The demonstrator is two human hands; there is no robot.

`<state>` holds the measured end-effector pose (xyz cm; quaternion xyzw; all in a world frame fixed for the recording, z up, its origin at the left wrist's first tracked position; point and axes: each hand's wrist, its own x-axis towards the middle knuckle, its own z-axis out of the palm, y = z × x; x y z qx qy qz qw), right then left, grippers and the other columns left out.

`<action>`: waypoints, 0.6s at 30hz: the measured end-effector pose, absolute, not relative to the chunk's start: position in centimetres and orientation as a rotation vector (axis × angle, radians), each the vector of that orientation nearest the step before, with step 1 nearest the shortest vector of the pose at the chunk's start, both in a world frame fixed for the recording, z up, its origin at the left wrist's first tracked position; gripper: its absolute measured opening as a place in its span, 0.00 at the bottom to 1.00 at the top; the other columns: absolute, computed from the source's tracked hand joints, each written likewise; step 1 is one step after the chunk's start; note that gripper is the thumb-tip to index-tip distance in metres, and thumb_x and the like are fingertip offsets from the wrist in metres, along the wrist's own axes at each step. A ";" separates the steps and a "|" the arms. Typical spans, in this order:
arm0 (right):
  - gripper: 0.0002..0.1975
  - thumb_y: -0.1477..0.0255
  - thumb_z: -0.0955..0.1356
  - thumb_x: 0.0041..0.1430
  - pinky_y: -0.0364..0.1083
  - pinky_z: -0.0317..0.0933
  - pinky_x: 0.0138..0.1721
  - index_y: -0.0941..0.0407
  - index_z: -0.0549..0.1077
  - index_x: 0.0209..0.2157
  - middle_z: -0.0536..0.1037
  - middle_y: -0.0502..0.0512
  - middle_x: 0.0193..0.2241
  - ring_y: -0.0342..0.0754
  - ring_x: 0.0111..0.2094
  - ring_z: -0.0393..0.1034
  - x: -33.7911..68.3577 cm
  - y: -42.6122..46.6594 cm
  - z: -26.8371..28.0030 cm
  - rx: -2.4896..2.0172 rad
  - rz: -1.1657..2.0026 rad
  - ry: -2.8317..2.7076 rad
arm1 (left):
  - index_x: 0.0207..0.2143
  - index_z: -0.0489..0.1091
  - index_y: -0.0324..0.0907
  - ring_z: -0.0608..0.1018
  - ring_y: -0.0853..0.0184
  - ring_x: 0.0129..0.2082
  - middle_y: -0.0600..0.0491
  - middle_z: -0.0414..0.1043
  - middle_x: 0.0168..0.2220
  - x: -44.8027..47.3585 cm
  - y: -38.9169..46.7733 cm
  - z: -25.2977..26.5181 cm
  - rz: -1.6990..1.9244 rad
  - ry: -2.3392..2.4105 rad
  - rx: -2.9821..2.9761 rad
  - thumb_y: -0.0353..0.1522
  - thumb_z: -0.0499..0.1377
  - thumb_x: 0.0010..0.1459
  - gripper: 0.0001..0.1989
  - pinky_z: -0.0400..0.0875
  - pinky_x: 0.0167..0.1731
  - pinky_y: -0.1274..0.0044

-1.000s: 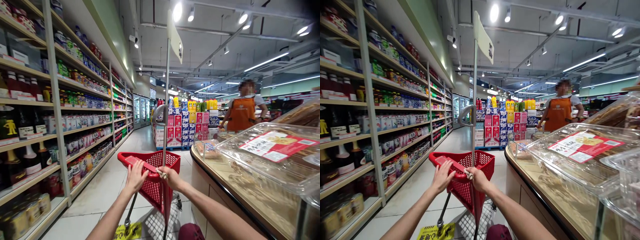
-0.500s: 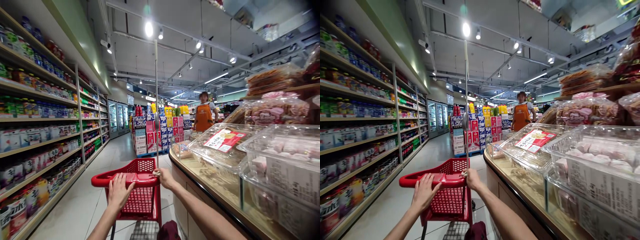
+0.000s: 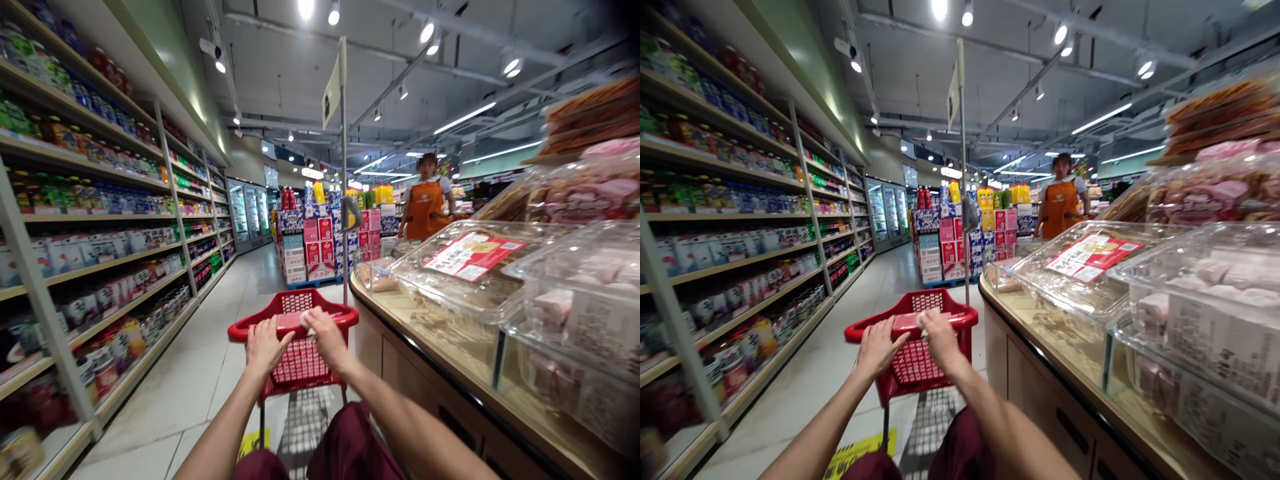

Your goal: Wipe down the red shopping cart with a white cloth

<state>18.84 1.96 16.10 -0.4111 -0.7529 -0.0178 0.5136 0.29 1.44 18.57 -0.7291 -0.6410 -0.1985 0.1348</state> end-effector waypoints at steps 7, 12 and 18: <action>0.19 0.83 0.56 0.55 0.51 0.51 0.54 0.56 0.70 0.44 0.69 0.56 0.47 0.48 0.52 0.58 18.9 3.5 15.3 -1.000 -0.039 -1.823 | 0.55 0.54 0.32 0.58 0.58 0.57 0.42 0.58 0.56 1.8 1.5 17.2 -0.591 -1.799 -2.180 0.40 0.44 0.56 0.28 0.46 0.57 0.63; 0.17 0.83 0.56 0.55 0.52 0.52 0.51 0.58 0.71 0.40 0.71 0.59 0.42 0.50 0.48 0.60 19.1 4.0 15.5 -1.125 -0.104 -1.757 | 0.55 0.54 0.34 0.59 0.59 0.57 0.44 0.59 0.56 1.0 1.8 16.6 -0.641 -1.755 -2.182 0.38 0.46 0.55 0.27 0.43 0.58 0.63; 0.19 0.84 0.56 0.54 0.51 0.49 0.54 0.59 0.69 0.43 0.69 0.58 0.45 0.49 0.51 0.57 19.0 4.0 15.9 -1.032 -0.087 -1.892 | 0.55 0.53 0.35 0.58 0.59 0.57 0.44 0.58 0.56 0.7 1.7 16.8 -0.635 -1.777 -2.196 0.37 0.50 0.51 0.29 0.42 0.58 0.62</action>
